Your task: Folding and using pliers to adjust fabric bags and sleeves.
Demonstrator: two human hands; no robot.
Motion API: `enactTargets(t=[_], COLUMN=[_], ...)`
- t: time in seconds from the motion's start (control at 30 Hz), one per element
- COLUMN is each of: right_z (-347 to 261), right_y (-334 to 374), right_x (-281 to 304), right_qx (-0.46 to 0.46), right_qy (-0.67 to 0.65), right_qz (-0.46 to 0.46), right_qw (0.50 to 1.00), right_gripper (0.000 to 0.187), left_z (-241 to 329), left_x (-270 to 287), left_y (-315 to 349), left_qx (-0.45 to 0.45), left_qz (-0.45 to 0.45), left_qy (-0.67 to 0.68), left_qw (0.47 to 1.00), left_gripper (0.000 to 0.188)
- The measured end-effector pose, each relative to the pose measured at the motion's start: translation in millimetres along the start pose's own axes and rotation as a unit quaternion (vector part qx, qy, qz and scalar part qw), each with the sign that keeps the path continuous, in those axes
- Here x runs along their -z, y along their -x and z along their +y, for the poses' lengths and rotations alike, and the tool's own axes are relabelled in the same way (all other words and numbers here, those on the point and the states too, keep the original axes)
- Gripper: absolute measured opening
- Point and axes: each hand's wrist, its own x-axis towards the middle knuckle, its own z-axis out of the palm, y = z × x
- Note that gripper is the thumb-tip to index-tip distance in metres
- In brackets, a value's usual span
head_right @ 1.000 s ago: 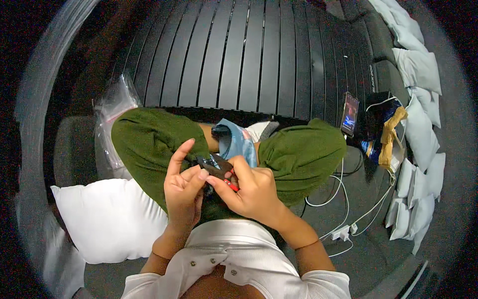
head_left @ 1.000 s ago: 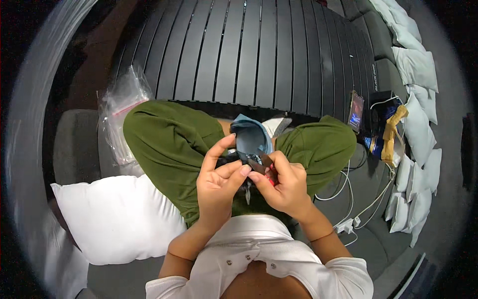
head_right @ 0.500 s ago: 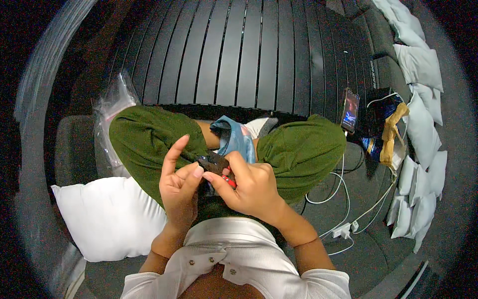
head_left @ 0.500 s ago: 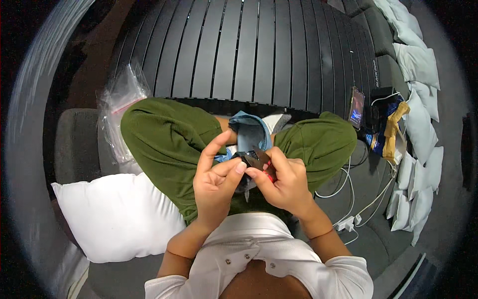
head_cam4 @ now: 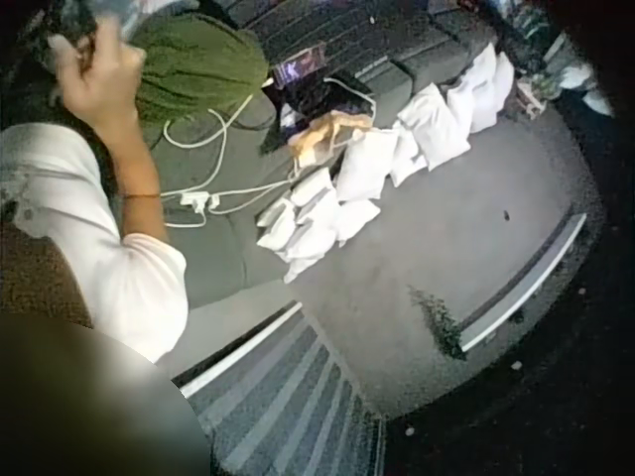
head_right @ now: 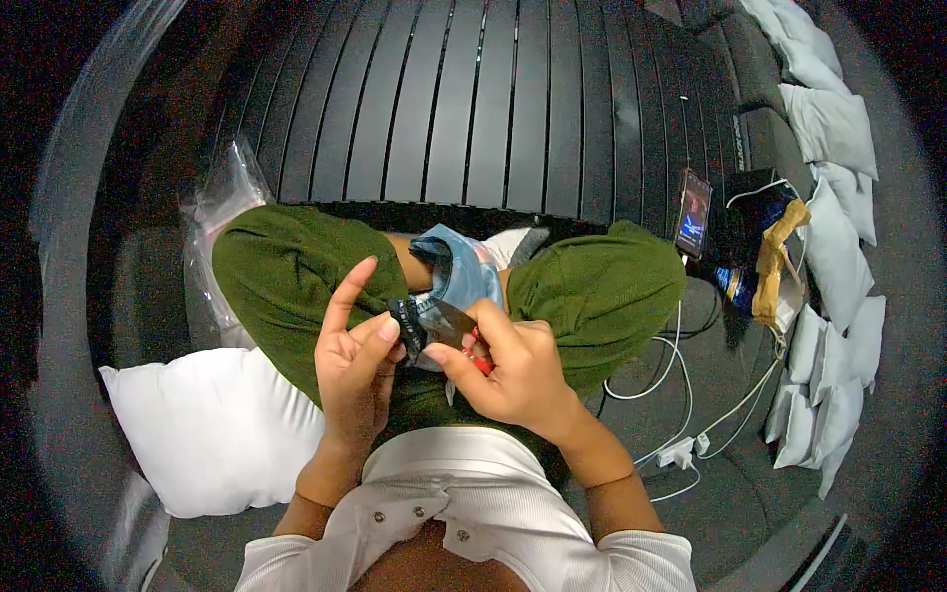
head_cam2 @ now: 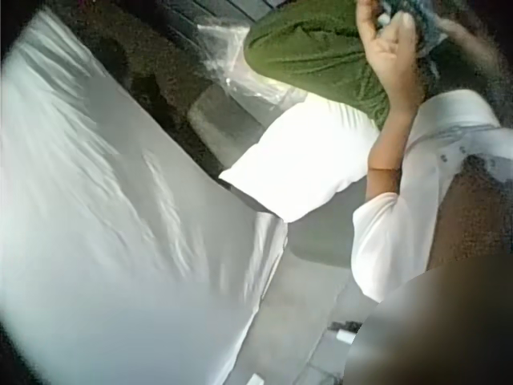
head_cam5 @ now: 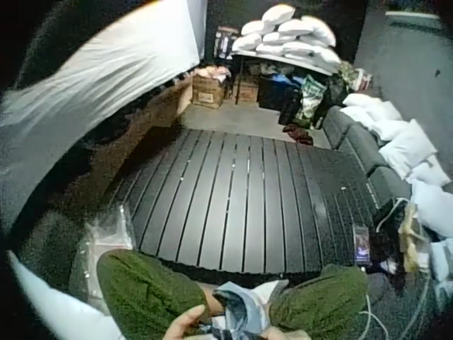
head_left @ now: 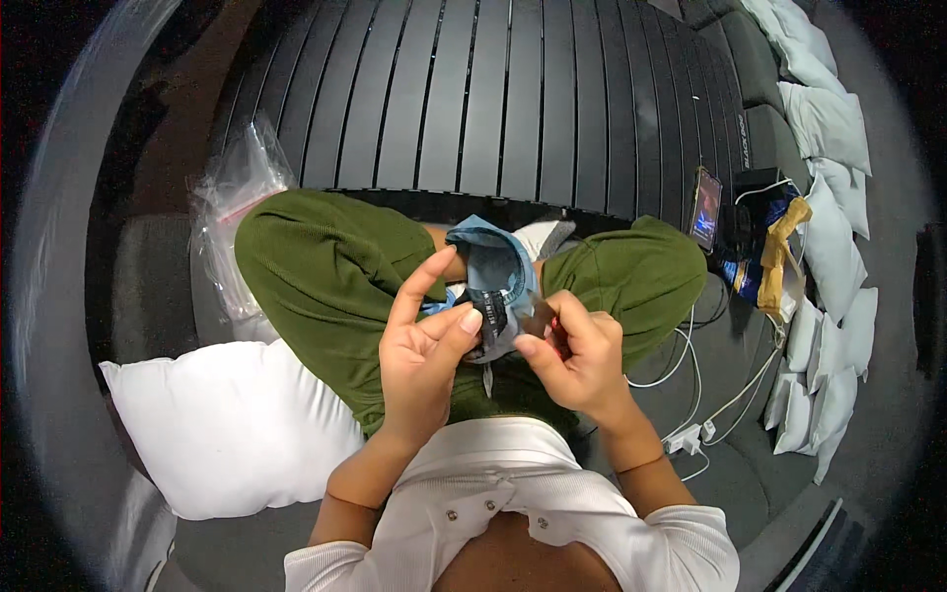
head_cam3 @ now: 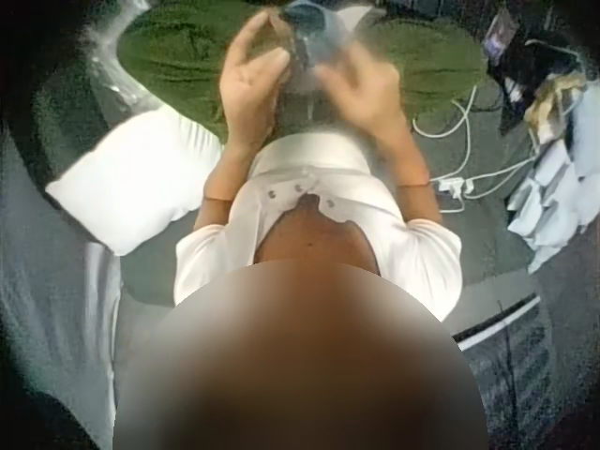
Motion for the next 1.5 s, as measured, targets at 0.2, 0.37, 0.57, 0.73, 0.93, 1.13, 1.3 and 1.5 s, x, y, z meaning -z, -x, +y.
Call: enactTargets(t=[0.2, 0.37, 0.57, 0.73, 0.93, 1.13, 1.3, 1.5], right_z=[16, 75, 38, 18, 63, 111, 112, 114], right_y=[-4, -30, -56, -61, -54, -69, -106, -136], right_x=[9, 21, -19, -15, -9, 35, 85, 117], right_qx=[-0.060, -0.167, 0.088, 0.171, 0.125, 0.066, 0.111, 0.108], right_qy=[0.001, -0.105, -0.424, -0.386, -0.226, 0.004, 0.253, 0.340], right_qz=[0.076, 0.132, -0.086, -0.245, -0.309, -0.236, -0.035, 0.078], right_qw=[0.995, 0.971, 0.897, 0.873, 0.915, 0.969, 0.960, 0.931], right_gripper=[0.036, 0.015, 0.024, 0.036, 0.042, 0.028, 0.019, 0.024], left_z=[6, 39, 68, 73, 127, 173, 188, 164], left_x=[7, 17, 9, -16, 30, 56, 70, 78], left_y=[3, 22, 30, 20, 23, -35, -124, -185], left_qx=[-0.001, -0.107, -0.105, -0.195, -0.393, -0.351, -0.311, -0.263], left_qz=[0.102, 0.098, 0.071, 0.073, 0.104, 0.117, 0.032, 0.031], left_qy=[0.002, -0.078, -0.235, -0.219, -0.272, -0.396, -0.386, -0.450], left_qw=[0.995, 0.986, 0.964, 0.953, 0.872, 0.841, 0.868, 0.853], left_gripper=[0.032, 0.038, 0.039, 0.048, 0.072, 0.045, 0.031, 0.023])
